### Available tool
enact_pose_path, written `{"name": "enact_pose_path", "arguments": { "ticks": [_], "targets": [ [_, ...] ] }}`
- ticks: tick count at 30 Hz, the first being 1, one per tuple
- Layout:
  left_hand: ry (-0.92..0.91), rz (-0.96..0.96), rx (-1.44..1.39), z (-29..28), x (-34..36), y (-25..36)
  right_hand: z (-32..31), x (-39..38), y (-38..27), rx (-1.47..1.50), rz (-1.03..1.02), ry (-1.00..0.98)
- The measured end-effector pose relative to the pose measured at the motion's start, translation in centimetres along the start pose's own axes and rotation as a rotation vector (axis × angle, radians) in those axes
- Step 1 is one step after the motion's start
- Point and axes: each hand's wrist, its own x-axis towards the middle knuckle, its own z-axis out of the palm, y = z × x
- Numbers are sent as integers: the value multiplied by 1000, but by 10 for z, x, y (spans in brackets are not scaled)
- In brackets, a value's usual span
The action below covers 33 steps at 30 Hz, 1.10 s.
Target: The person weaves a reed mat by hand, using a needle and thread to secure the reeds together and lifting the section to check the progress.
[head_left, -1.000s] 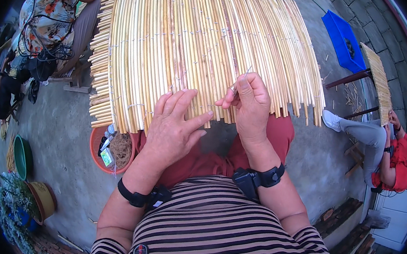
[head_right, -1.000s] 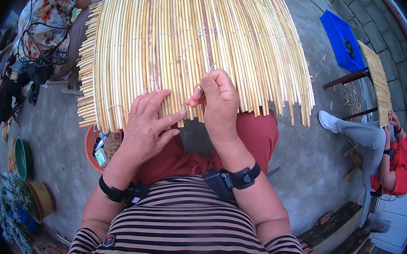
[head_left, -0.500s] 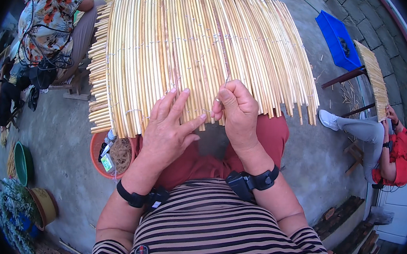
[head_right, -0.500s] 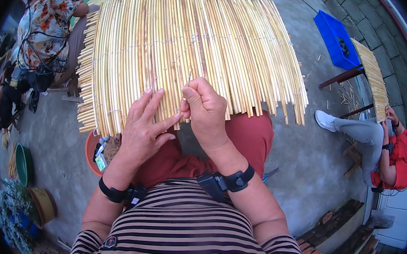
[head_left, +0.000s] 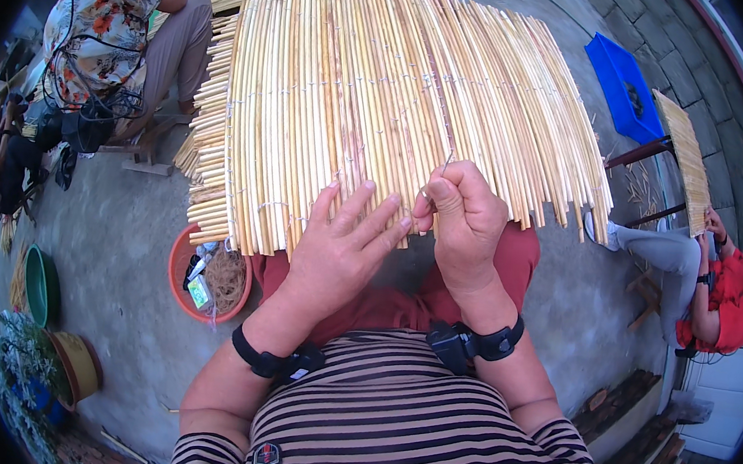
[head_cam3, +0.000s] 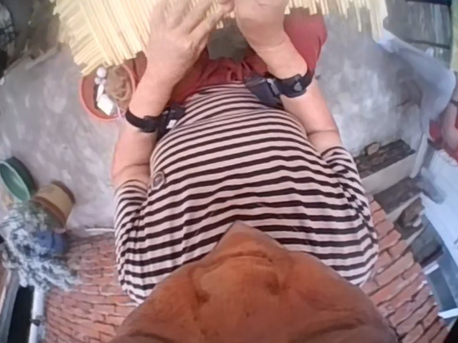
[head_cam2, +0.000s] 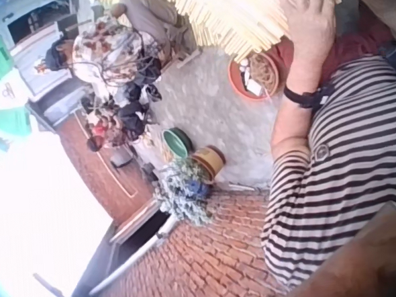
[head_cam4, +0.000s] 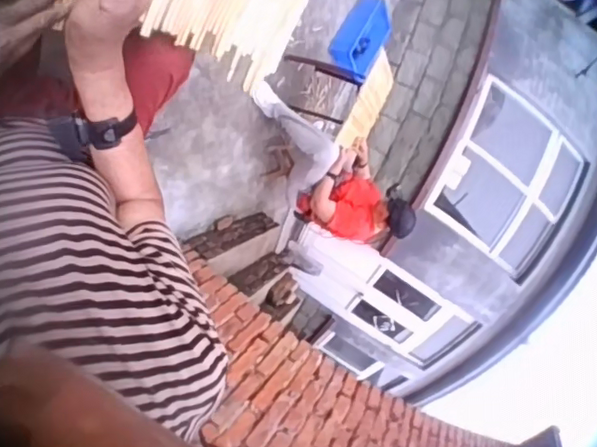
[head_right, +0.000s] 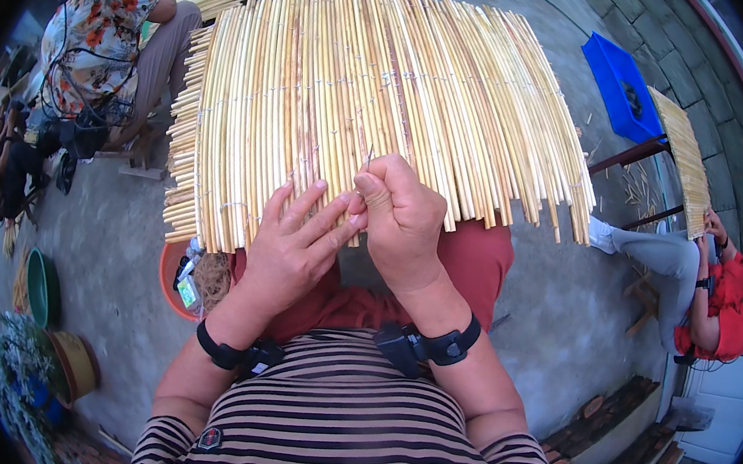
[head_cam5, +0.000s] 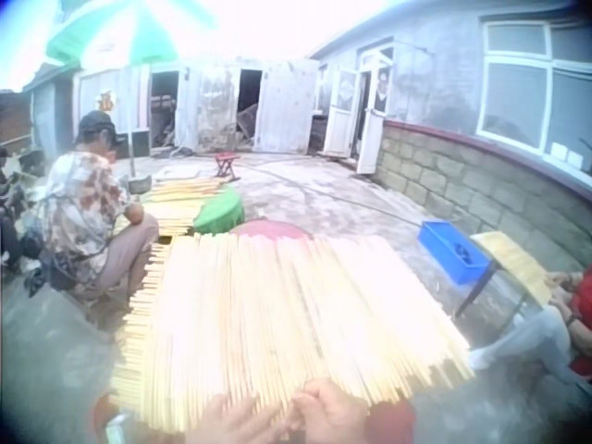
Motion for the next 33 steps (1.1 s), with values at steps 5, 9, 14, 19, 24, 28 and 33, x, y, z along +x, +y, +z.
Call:
{"name": "enact_pose_path", "arguments": {
  "ticks": [5,9,14,19,24,28,33],
  "targets": [
    [58,-11,-88,-13,-7,-8,8,6,-7,54,-29,12],
    [7,-18,-143,2,-19,-15,2,13,39,213,167,62],
    [-59,-50,-187,1,-13,-13,-12,19,65,480,217,37],
    [-231,-77,-412,-19,-8,-17,-17,16,70,482,260,19],
    [155,-343,-551,-25,6,-25,-16,18,65,529,271,21],
    [17,-256,-300,-2,20,-22,-14,18,64,499,287,16],
    [-269,-203,-29,22,37,-6,-14,16,62,474,281,28]
  ]
}}
